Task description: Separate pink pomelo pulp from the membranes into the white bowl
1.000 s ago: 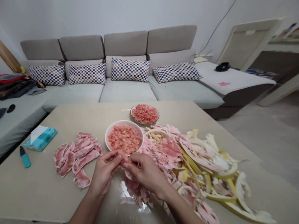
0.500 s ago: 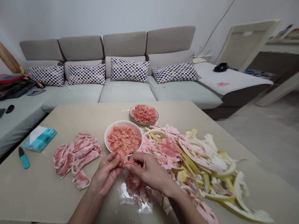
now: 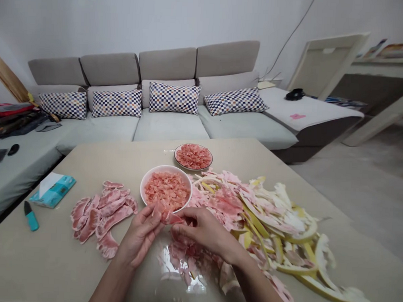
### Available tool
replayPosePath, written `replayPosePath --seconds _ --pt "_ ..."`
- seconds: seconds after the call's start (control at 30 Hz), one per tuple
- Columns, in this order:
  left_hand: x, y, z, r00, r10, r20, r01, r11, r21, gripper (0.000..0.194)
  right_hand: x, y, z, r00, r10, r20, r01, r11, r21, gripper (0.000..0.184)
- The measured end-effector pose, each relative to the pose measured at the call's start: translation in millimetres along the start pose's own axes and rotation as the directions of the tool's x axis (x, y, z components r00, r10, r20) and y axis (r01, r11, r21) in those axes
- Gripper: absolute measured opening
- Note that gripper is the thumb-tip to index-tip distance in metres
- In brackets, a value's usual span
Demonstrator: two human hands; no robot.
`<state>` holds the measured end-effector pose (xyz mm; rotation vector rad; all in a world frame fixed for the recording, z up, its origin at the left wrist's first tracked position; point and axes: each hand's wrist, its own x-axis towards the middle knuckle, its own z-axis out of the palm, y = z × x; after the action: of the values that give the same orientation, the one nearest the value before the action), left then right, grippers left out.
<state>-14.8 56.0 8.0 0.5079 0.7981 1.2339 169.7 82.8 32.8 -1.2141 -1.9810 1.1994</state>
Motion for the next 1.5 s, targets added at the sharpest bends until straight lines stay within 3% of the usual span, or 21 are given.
replayPosePath --seconds 0.1,0.2,0.33,0.4,0.53,0.6,0.63,0.7,0.8,0.9,1.07,1.2,1.33,1.5 --pt "-2 0 1.2 0.999 0.017 -0.044 -0.015 0.999 0.045 0.037 -4 0 -11 0.999 0.04 -0.01 -0.041 0.995 -0.088 0.015" --pt "-3 -2 1.6 0.998 0.021 -0.062 -0.018 0.999 0.05 0.034 -9 2 -20 0.984 0.107 -0.141 -0.144 0.949 -0.281 0.023" --pt "-2 -5 2.8 0.995 0.026 -0.094 -0.022 0.999 0.047 0.026 -16 6 -26 0.971 0.045 -0.233 -0.156 0.859 -0.487 0.018" --pt "-1 -6 3.6 0.994 0.021 -0.108 -0.015 0.999 0.052 0.026 -19 4 -27 0.97 0.028 -0.24 -0.147 0.858 -0.493 0.011" --pt "0 -7 4.1 0.995 0.007 -0.1 -0.002 0.999 0.054 0.026 -25 -5 -29 0.953 0.126 -0.274 -0.239 0.869 -0.432 0.028" --pt "-1 -7 3.8 0.994 0.01 -0.107 -0.005 0.999 0.051 0.026 -26 -4 -28 0.95 0.117 -0.29 -0.239 0.869 -0.433 0.015" --pt "-1 -8 3.7 0.993 0.012 -0.117 -0.005 0.998 0.055 0.025 -26 -3 -26 0.952 0.088 -0.292 -0.212 0.879 -0.427 0.018" --pt "-2 -9 3.8 0.99 0.016 -0.137 -0.004 0.996 0.086 0.027 -25 2 -19 0.955 0.024 -0.295 -0.136 0.921 -0.365 0.042" --pt "-3 -11 5.2 0.992 0.047 -0.114 -0.027 0.985 0.172 0.031 -18 5 -2 0.944 -0.026 -0.328 -0.023 0.989 -0.145 0.035" --pt "-4 -11 6.7 0.989 0.123 -0.077 -0.098 0.957 0.272 0.029 -9 1 13 0.948 -0.037 -0.316 0.046 0.999 0.019 0.029" --pt "-4 -11 6.2 0.98 0.195 -0.043 -0.164 0.907 0.388 0.024 1 -5 20 0.954 -0.049 -0.297 0.099 0.983 0.157 0.01" --pt "-3 -12 5.6 0.982 0.186 -0.024 -0.162 0.903 0.398 0.026 3 -5 19 0.956 -0.031 -0.292 0.106 0.964 0.245 0.011" --pt "-2 -11 5.5 0.984 0.175 -0.017 -0.154 0.908 0.39 0.026 4 3 23 0.972 0.038 -0.231 0.062 0.91 0.411 0.021" --pt "-1 -12 2.5 0.99 0.134 -0.037 -0.118 0.952 0.284 0.026 8 13 28 0.985 0.159 -0.075 -0.067 0.734 0.676 0.035"
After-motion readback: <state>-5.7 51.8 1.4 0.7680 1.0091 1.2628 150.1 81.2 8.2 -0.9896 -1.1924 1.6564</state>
